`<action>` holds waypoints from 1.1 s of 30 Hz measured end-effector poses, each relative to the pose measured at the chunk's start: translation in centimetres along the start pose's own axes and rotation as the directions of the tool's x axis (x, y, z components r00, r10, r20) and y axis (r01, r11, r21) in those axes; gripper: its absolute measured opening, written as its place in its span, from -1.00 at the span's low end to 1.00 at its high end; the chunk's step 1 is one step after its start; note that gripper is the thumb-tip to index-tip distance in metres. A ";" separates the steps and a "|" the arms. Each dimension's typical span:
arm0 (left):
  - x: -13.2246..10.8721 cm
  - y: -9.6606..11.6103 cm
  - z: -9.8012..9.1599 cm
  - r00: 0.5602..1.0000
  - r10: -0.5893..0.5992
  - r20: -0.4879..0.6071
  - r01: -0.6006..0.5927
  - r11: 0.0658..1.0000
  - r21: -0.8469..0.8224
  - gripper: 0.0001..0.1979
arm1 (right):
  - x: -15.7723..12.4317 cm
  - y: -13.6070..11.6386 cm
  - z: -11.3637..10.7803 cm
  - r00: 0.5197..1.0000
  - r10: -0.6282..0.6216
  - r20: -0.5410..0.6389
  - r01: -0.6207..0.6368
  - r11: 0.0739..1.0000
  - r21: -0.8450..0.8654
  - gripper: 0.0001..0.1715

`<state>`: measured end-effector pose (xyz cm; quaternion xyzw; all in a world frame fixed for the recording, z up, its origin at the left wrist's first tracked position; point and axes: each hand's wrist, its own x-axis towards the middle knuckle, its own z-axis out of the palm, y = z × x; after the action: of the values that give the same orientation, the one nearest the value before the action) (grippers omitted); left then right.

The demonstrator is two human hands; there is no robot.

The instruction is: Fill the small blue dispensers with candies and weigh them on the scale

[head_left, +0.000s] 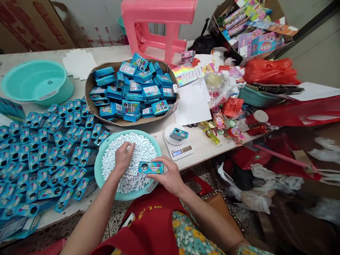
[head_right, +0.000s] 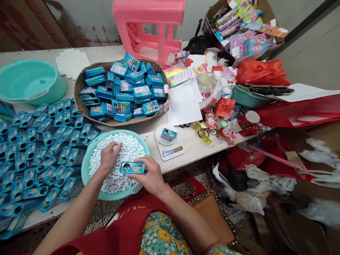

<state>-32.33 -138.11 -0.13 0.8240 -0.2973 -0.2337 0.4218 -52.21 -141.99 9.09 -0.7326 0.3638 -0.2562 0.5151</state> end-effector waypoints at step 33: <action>-3.0 8.3 -6.8 0.958 -0.284 0.033 0.118 0.290 -0.950 -0.58 | 3.6 -1.3 2.1 0.984 -0.111 0.142 0.102 0.992 0.067 -0.52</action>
<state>-32.61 -136.15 10.87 0.4675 0.0317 -0.3547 0.8091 -48.12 -143.42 9.59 -0.7520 0.2777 -0.2401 0.5474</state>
